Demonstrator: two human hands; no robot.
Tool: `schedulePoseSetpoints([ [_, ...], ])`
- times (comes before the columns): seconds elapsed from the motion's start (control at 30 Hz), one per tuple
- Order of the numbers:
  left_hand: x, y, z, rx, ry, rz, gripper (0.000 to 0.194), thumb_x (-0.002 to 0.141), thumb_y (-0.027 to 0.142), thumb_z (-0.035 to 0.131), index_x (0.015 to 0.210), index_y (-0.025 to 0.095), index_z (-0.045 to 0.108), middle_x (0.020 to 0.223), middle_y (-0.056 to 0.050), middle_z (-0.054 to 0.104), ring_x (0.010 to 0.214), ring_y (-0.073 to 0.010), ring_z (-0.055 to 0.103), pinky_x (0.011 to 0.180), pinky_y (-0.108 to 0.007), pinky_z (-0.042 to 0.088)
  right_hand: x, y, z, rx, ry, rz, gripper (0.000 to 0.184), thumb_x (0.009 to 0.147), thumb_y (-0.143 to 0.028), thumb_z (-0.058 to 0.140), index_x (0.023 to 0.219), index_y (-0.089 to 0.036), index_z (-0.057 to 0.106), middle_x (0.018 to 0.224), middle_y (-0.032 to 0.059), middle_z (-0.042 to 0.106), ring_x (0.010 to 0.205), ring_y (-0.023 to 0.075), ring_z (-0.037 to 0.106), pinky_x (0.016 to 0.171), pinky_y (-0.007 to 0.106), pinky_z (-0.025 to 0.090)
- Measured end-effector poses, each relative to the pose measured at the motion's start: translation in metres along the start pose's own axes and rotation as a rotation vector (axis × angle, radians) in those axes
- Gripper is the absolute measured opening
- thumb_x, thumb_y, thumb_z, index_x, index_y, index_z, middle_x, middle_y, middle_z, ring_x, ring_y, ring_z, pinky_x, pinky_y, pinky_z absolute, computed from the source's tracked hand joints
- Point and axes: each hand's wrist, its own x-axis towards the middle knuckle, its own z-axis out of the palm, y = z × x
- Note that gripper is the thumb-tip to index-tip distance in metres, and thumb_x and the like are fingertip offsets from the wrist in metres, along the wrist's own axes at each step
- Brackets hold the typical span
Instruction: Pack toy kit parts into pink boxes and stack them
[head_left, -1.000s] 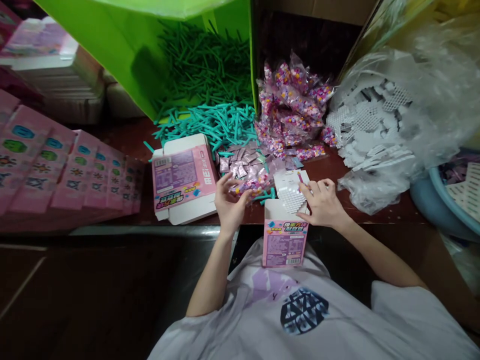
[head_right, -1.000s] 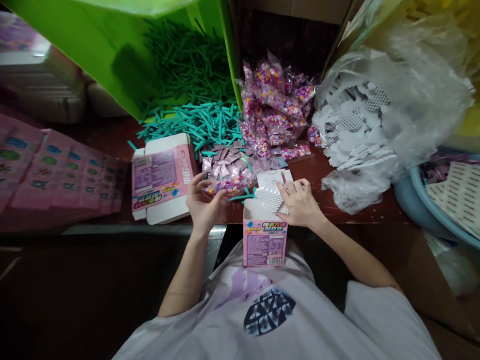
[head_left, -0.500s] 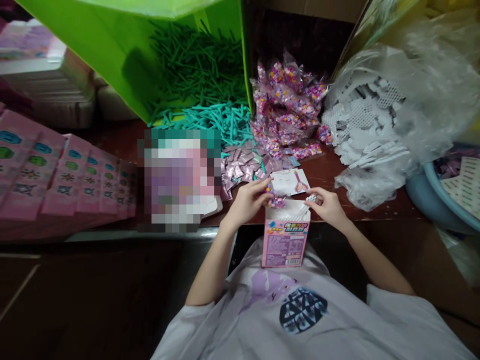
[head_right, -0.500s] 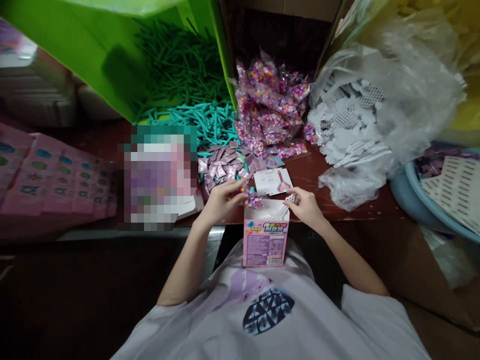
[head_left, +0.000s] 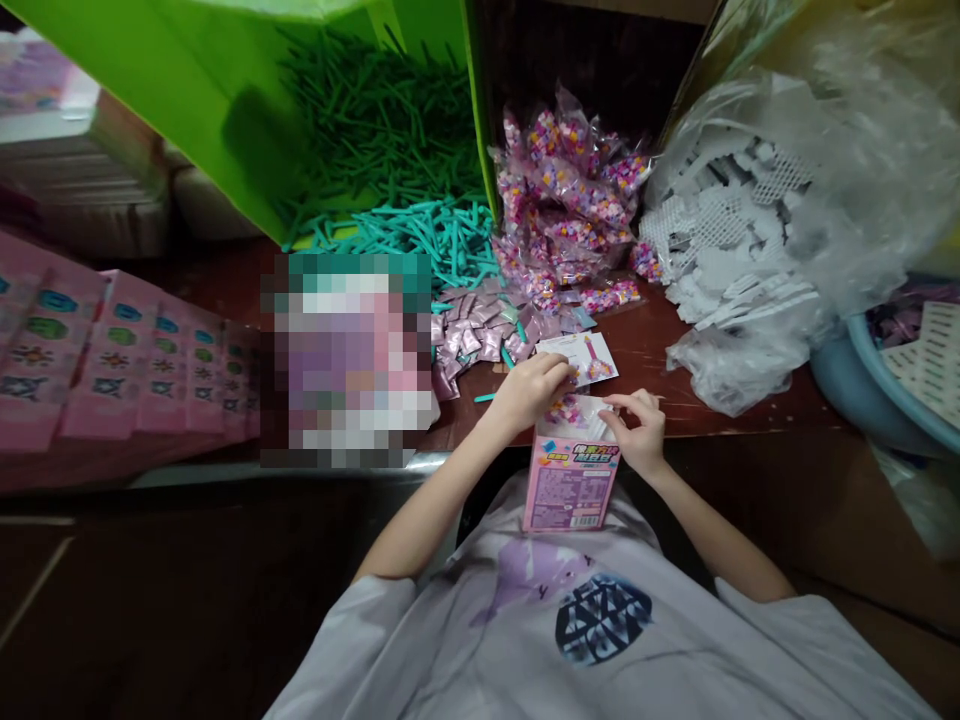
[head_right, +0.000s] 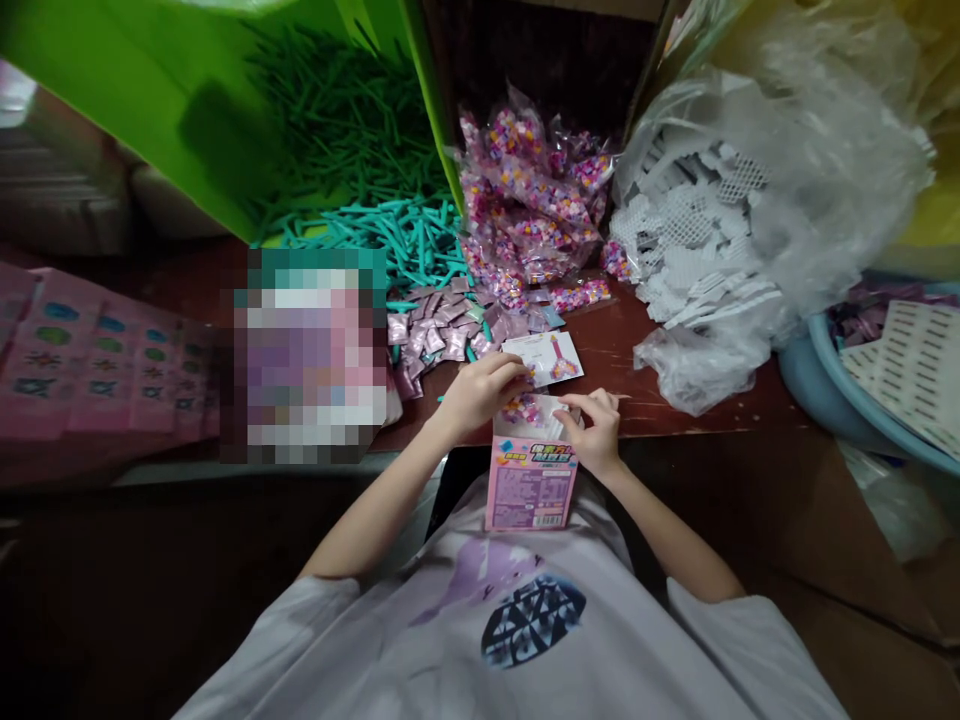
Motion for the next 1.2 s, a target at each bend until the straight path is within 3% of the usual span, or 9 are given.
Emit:
schedulePoseSetpoints([
  [0.23, -0.01, 0.003, 0.0, 0.075, 0.157, 0.107, 0.011, 0.09, 0.023, 0.059, 0.095, 0.016, 0.066, 0.089, -0.005, 0.068, 0.074, -0.0136, 0.061, 0.062, -0.024, 0.045, 0.006, 0.003, -0.007, -0.035, -0.084, -0.123, 0.01, 0.079, -0.03, 0.068, 0.083, -0.021, 0.068, 0.07, 0.0, 0.063, 0.068, 0.0169, 0.056, 0.081, 0.039, 0.041],
  [0.47, -0.019, 0.005, 0.002, -0.022, 0.295, -0.152, 0.011, 0.088, 0.021, 0.062, 0.095, 0.017, 0.068, 0.093, -0.007, 0.069, 0.082, -0.0135, 0.065, 0.068, -0.023, 0.05, -0.002, 0.007, 0.005, 0.19, 0.068, 0.054, 0.012, 0.084, -0.031, 0.061, 0.09, -0.021, 0.065, 0.081, 0.0033, 0.064, 0.074, 0.0178, 0.06, 0.072, 0.034, 0.045],
  [0.63, -0.024, 0.008, -0.001, -0.106, 0.306, -0.219, 0.01, 0.087, 0.024, 0.063, 0.093, 0.019, 0.07, 0.092, -0.006, 0.069, 0.084, -0.0136, 0.065, 0.074, -0.026, 0.053, -0.015, 0.008, 0.009, -0.002, 0.05, -0.177, 0.008, 0.078, -0.027, 0.062, 0.073, -0.021, 0.06, 0.065, -0.001, 0.057, 0.074, 0.0187, 0.056, 0.094, 0.048, 0.037],
  [0.7, -0.023, 0.011, -0.003, -0.249, 0.228, -0.191, 0.011, 0.087, 0.025, 0.064, 0.092, 0.019, 0.07, 0.096, -0.007, 0.069, 0.088, -0.0146, 0.065, 0.078, -0.028, 0.053, -0.014, 0.01, 0.004, -0.047, -0.048, -0.302, 0.013, 0.077, -0.026, 0.059, 0.065, -0.021, 0.056, 0.062, -0.0011, 0.057, 0.08, 0.0209, 0.055, 0.101, 0.054, 0.029],
  [0.8, -0.019, 0.017, -0.007, -0.57, -0.162, -0.11, 0.02, 0.086, 0.025, 0.064, 0.104, 0.018, 0.069, 0.107, -0.009, 0.069, 0.097, -0.0164, 0.065, 0.084, -0.029, 0.052, -0.012, 0.014, -0.003, -0.081, -0.155, -0.398, 0.019, 0.078, -0.022, 0.056, 0.059, -0.021, 0.054, 0.062, -0.002, 0.062, 0.084, 0.0219, 0.052, 0.102, 0.056, 0.024],
  [0.87, -0.021, 0.02, -0.009, -0.655, -0.394, -0.109, 0.027, 0.089, 0.025, 0.058, 0.113, 0.017, 0.066, 0.107, -0.009, 0.069, 0.097, -0.0166, 0.065, 0.085, -0.029, 0.051, -0.014, 0.018, -0.004, -0.099, -0.105, -0.397, 0.016, 0.079, -0.02, 0.057, 0.063, -0.022, 0.058, 0.071, -0.002, 0.067, 0.086, 0.0219, 0.052, 0.102, 0.056, 0.025],
  [0.93, -0.03, 0.025, -0.007, -0.536, -0.442, -0.139, 0.03, 0.092, 0.031, 0.054, 0.117, 0.017, 0.065, 0.104, -0.01, 0.07, 0.099, -0.0193, 0.063, 0.088, -0.034, 0.047, -0.021, 0.023, -0.001, -0.098, 0.028, -0.338, 0.006, 0.079, -0.022, 0.058, 0.077, -0.024, 0.064, 0.089, 0.0011, 0.069, 0.092, 0.0229, 0.053, 0.099, 0.053, 0.031],
  [1.07, -0.062, 0.036, 0.013, -0.237, -0.222, -0.113, 0.027, 0.094, 0.034, 0.05, 0.111, 0.022, 0.068, 0.091, -0.007, 0.072, 0.098, -0.0225, 0.06, 0.095, -0.046, 0.032, -0.039, 0.029, 0.015, 0.069, 0.183, -0.083, 0.024, 0.086, -0.029, 0.054, 0.107, -0.022, 0.061, 0.11, 0.0094, 0.061, 0.103, 0.0241, 0.057, 0.09, 0.043, 0.045],
  [1.2, -0.084, 0.051, 0.04, -0.386, 0.256, -0.215, 0.032, 0.098, 0.027, 0.035, 0.107, 0.02, 0.064, 0.091, -0.007, 0.07, 0.096, -0.0198, 0.062, 0.095, -0.044, 0.034, -0.048, 0.014, 0.028, 0.34, 0.145, 0.233, 0.03, 0.092, -0.038, 0.043, 0.111, -0.021, 0.058, 0.111, 0.0096, 0.064, 0.103, 0.0225, 0.061, 0.09, 0.039, 0.048],
])
